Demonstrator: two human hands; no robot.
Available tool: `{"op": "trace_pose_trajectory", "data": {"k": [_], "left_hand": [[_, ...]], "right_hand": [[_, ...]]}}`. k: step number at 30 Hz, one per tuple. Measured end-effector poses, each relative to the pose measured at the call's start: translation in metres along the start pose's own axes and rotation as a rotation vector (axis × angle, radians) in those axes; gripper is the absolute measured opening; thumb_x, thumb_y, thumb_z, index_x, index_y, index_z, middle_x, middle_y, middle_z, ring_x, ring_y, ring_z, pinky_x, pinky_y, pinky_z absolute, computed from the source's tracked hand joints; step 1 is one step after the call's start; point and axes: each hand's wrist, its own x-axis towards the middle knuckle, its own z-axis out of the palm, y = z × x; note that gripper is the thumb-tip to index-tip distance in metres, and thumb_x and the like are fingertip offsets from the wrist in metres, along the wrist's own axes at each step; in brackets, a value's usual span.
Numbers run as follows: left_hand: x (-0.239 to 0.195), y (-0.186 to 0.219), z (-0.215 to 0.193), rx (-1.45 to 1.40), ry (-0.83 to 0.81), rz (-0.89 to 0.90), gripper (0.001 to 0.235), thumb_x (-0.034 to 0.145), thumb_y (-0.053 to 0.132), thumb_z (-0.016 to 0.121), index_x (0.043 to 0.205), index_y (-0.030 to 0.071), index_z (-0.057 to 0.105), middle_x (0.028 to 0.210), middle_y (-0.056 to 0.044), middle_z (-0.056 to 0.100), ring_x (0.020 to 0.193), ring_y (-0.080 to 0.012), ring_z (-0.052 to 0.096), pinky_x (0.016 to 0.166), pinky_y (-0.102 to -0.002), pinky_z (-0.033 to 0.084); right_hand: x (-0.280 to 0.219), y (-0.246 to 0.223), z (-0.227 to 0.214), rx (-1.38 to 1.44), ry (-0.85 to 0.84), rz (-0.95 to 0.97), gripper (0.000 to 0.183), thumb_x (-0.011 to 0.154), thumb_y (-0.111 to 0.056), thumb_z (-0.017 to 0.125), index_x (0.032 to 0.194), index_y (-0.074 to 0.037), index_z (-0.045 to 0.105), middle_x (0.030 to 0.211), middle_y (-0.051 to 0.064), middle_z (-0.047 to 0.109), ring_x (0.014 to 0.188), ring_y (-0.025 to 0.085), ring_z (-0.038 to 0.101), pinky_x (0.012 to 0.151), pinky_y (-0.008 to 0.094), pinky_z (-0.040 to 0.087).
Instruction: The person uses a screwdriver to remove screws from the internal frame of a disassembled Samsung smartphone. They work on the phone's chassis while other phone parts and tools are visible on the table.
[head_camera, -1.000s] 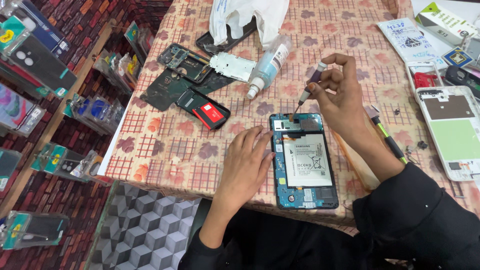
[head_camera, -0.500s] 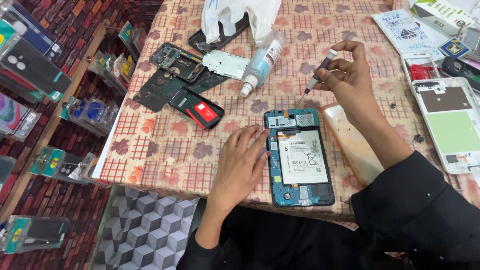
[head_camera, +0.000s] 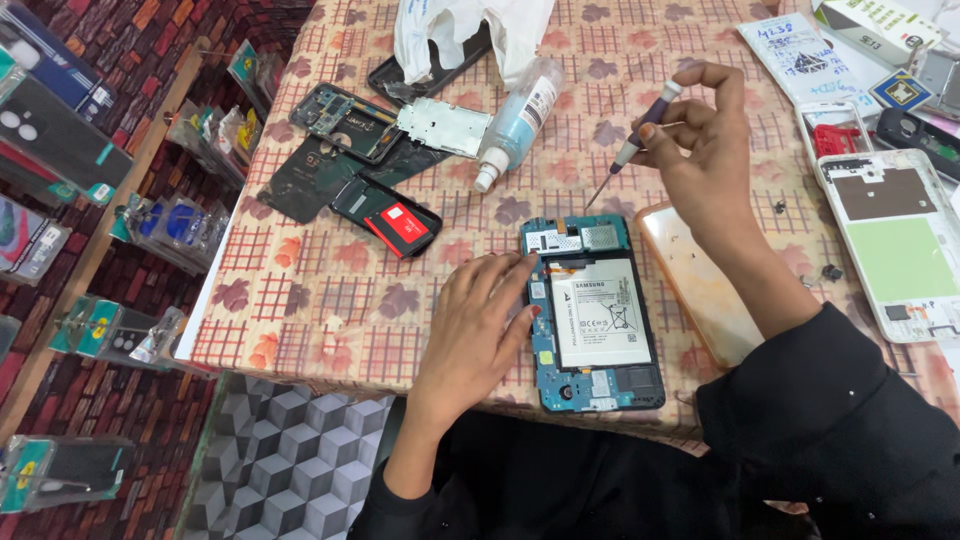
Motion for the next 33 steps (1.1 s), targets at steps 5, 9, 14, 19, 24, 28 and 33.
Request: {"op": "trace_pose_trajectory", "data": {"k": [5,9,14,19,24,28,33], "left_hand": [[-0.002,-0.002,0.005,0.046,-0.004,0.015,0.045,0.101,0.026,0.059,0.143,0.010,0.058,0.145,-0.015,0.053,0.137,-0.0365,0.044,0.115,-0.052,0.034],[-0.002,-0.004,0.005,0.034,0.010,0.024,0.045,0.100,0.026,0.059,0.142,0.009,0.059,0.144,-0.016,0.053,0.136,-0.0368,0.045,0.114,-0.052,0.034],[-0.015,0.027,-0.007,-0.145,0.192,0.042,0.034,0.097,0.009,0.065,0.131,0.008,0.068,0.131,-0.011,0.066,0.119,-0.0306,0.061,0.102,-0.044,0.050],[-0.053,0.057,-0.003,-0.288,0.309,0.165,0.021,0.088,-0.002,0.071,0.109,0.002,0.075,0.101,-0.007,0.070,0.087,-0.0229,0.069,0.074,-0.033,0.056],[-0.076,0.057,0.016,-0.503,0.293,0.148,0.017,0.085,-0.003,0.068,0.100,0.002,0.073,0.088,-0.007,0.072,0.070,-0.0189,0.069,0.061,-0.029,0.055],[-0.101,0.052,0.059,-0.627,-0.008,0.105,0.011,0.086,0.000,0.068,0.096,0.004,0.072,0.085,-0.007,0.071,0.072,-0.0224,0.071,0.065,-0.031,0.059],[-0.151,0.022,0.166,-0.394,-0.343,0.003,0.023,0.079,0.002,0.066,0.101,0.002,0.073,0.100,-0.015,0.072,0.091,-0.0347,0.071,0.071,-0.042,0.059]], "right_hand": [[-0.007,-0.014,0.008,-0.185,-0.031,-0.133,0.046,0.106,0.016,0.058,0.139,-0.005,0.032,0.108,0.013,0.061,0.103,0.017,0.071,0.088,0.034,0.069],[-0.009,-0.019,0.011,-0.220,-0.062,-0.164,0.045,0.106,0.017,0.057,0.138,-0.003,0.033,0.106,0.013,0.062,0.104,0.017,0.072,0.089,0.033,0.069],[-0.012,-0.029,0.016,-0.268,-0.093,-0.177,0.044,0.105,0.016,0.058,0.137,-0.001,0.034,0.104,0.013,0.060,0.102,0.017,0.072,0.084,0.032,0.070],[-0.013,-0.016,0.011,-0.226,-0.092,-0.224,0.030,0.113,0.015,0.064,0.130,0.004,0.043,0.104,0.011,0.059,0.102,0.016,0.069,0.091,0.034,0.069],[-0.021,0.011,-0.002,-0.083,-0.204,-0.386,0.019,0.113,0.023,0.051,0.128,0.010,0.051,0.125,0.012,0.060,0.118,0.021,0.066,0.103,0.039,0.066],[-0.023,0.010,-0.005,-0.121,-0.208,-0.404,0.019,0.112,0.023,0.050,0.125,0.010,0.053,0.123,0.012,0.061,0.118,0.022,0.068,0.102,0.038,0.069],[-0.024,0.004,0.001,-0.160,-0.194,-0.407,0.018,0.113,0.023,0.053,0.124,0.009,0.054,0.119,0.013,0.062,0.115,0.023,0.070,0.097,0.036,0.069]]}}
